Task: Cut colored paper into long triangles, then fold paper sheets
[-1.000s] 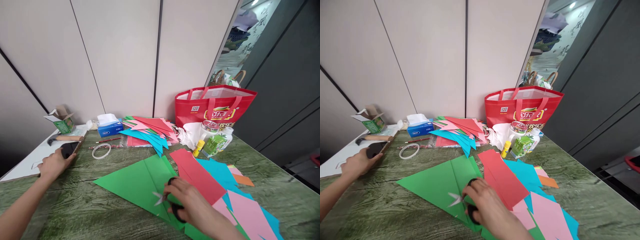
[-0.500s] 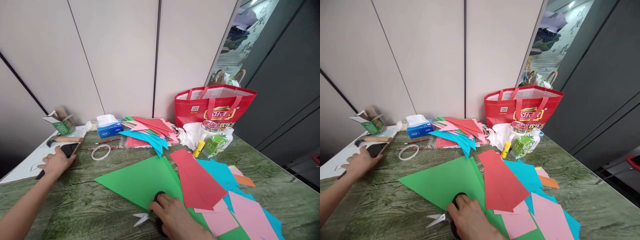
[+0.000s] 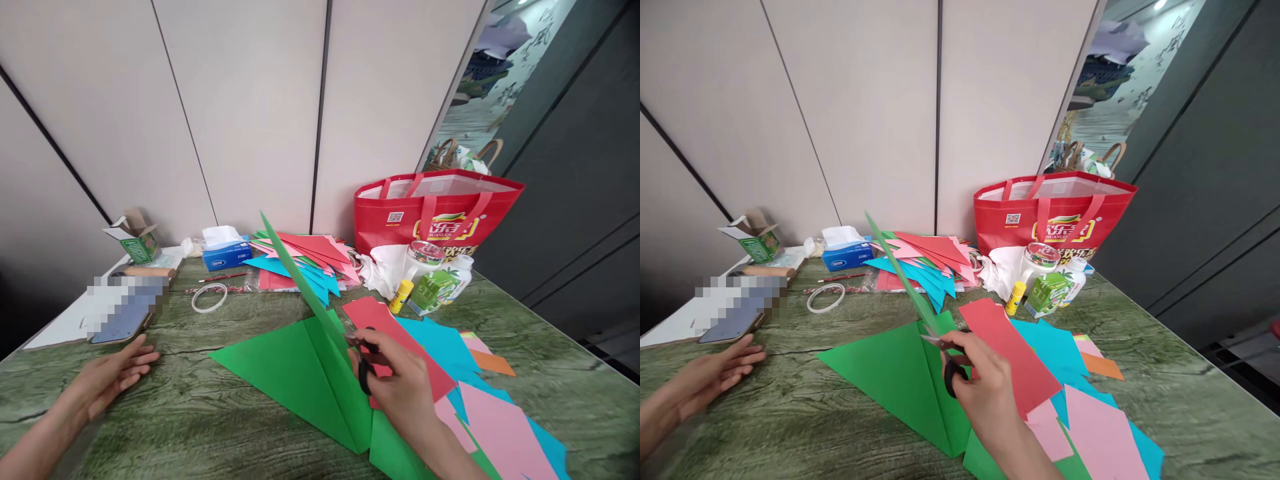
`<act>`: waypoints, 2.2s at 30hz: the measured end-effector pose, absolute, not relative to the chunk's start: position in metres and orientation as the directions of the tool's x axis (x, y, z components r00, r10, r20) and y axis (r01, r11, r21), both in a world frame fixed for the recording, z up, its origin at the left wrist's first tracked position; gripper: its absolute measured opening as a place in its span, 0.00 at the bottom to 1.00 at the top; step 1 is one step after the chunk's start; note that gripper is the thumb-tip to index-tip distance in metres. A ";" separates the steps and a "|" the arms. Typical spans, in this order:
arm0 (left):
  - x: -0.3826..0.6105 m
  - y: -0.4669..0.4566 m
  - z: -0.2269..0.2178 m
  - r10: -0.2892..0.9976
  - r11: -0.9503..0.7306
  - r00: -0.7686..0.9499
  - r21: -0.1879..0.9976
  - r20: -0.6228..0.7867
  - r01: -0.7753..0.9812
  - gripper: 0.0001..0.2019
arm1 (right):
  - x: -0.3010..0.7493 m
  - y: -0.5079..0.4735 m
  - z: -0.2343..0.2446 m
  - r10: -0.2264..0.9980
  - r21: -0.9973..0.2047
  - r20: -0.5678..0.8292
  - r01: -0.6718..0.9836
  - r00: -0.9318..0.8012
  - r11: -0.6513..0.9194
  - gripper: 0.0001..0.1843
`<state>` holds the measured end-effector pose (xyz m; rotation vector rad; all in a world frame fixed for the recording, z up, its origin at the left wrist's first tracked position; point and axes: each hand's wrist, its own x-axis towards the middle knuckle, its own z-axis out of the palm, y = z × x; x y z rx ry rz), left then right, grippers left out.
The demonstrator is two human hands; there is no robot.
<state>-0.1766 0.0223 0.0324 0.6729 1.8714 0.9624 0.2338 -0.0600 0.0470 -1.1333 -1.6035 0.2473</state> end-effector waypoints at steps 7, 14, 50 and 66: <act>-0.233 0.038 0.038 0.664 0.490 -0.445 0.799 -0.601 -0.348 0.15 | 0.236 -0.068 0.056 0.721 -0.651 0.676 0.584 0.154 0.486 0.10; -0.255 0.064 0.031 0.625 0.547 -0.429 0.758 -0.652 -0.355 0.08 | 0.234 -0.073 0.058 0.705 -0.622 0.696 0.600 0.132 0.502 0.12; 0.049 -0.032 0.096 0.970 -0.036 0.215 0.942 0.114 -0.334 0.17 | 0.207 -0.064 0.058 0.647 -0.684 0.721 0.403 0.248 0.608 0.19; 0.032 0.022 0.093 0.960 0.092 0.273 0.989 -0.058 -0.115 0.08 | 0.230 -0.030 0.046 0.772 -0.922 0.377 0.123 0.512 0.368 0.15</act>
